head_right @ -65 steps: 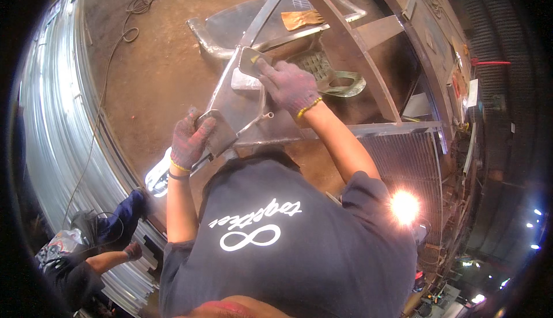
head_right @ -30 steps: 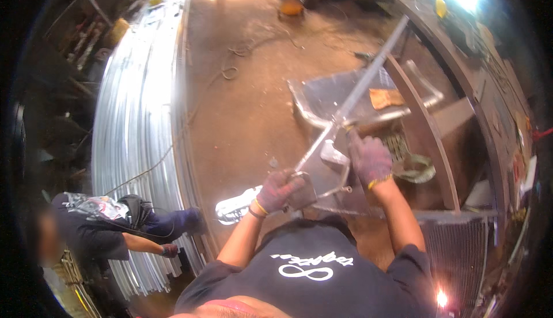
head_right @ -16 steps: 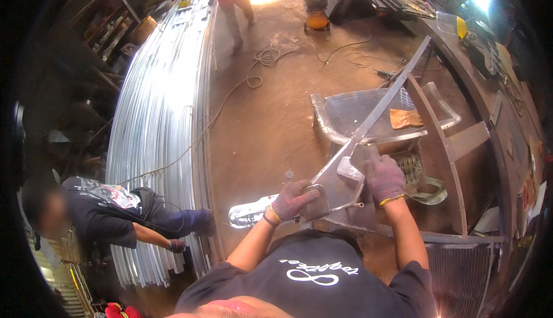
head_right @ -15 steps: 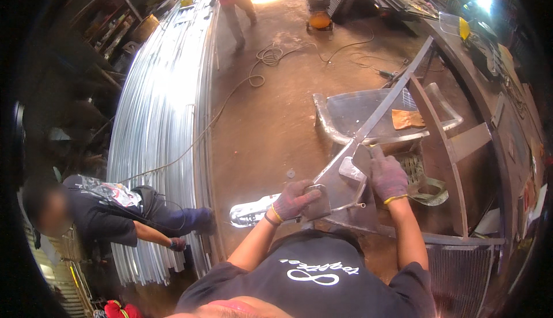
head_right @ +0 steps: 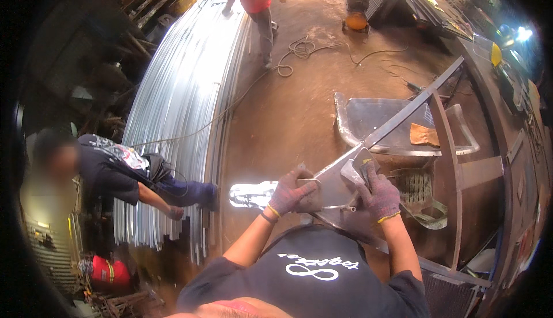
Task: The person uses a yellow sanding block to clean and smooth the surfaces of small metal frames. They repeatedly rub the block along the edges and corners of the frames, occasionally repositioning the pieces on a metal workbench.
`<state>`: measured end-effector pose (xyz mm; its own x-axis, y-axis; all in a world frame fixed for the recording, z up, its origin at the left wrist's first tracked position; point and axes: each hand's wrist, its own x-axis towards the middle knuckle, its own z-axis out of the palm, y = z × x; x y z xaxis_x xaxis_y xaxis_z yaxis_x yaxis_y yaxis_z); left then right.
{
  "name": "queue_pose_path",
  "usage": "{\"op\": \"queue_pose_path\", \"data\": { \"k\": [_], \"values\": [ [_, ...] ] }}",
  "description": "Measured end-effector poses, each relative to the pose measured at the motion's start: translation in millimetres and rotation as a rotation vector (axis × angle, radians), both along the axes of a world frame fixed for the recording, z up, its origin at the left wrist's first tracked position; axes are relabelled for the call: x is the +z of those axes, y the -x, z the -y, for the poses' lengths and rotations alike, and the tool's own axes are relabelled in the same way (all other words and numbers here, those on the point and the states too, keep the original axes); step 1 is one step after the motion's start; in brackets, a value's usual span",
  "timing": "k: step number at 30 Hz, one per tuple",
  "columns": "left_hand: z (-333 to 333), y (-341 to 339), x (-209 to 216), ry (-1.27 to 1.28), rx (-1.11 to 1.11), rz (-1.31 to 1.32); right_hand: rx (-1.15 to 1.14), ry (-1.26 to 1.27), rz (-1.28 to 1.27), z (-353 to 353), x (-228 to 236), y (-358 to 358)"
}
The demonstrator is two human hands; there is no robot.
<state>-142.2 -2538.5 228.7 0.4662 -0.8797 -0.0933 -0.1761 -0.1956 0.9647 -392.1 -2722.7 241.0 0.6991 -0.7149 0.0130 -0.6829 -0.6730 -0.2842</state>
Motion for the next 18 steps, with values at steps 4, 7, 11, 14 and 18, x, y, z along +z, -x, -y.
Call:
{"op": "queue_pose_path", "data": {
  "k": [4,7,11,14,18],
  "values": [
    [4.4,15.0,-18.7,0.094,0.057,-0.029,0.135,-0.125,0.243,39.7,-11.4,22.3],
    [5.5,8.9,-36.5,0.254,-0.086,-0.532,0.198,-0.165,0.288,46.4,-17.9,25.9],
    [7.2,16.1,-18.6,0.226,0.021,-0.953,0.337,-0.124,0.116,58.0,-13.6,28.9],
    [9.0,15.3,-25.6,0.213,0.011,-1.065,0.420,-0.007,0.045,67.9,-25.5,39.2],
    [13.6,17.2,-26.7,0.252,-0.144,-1.160,0.367,-0.068,0.168,77.5,-30.7,39.9]
  ]
}}
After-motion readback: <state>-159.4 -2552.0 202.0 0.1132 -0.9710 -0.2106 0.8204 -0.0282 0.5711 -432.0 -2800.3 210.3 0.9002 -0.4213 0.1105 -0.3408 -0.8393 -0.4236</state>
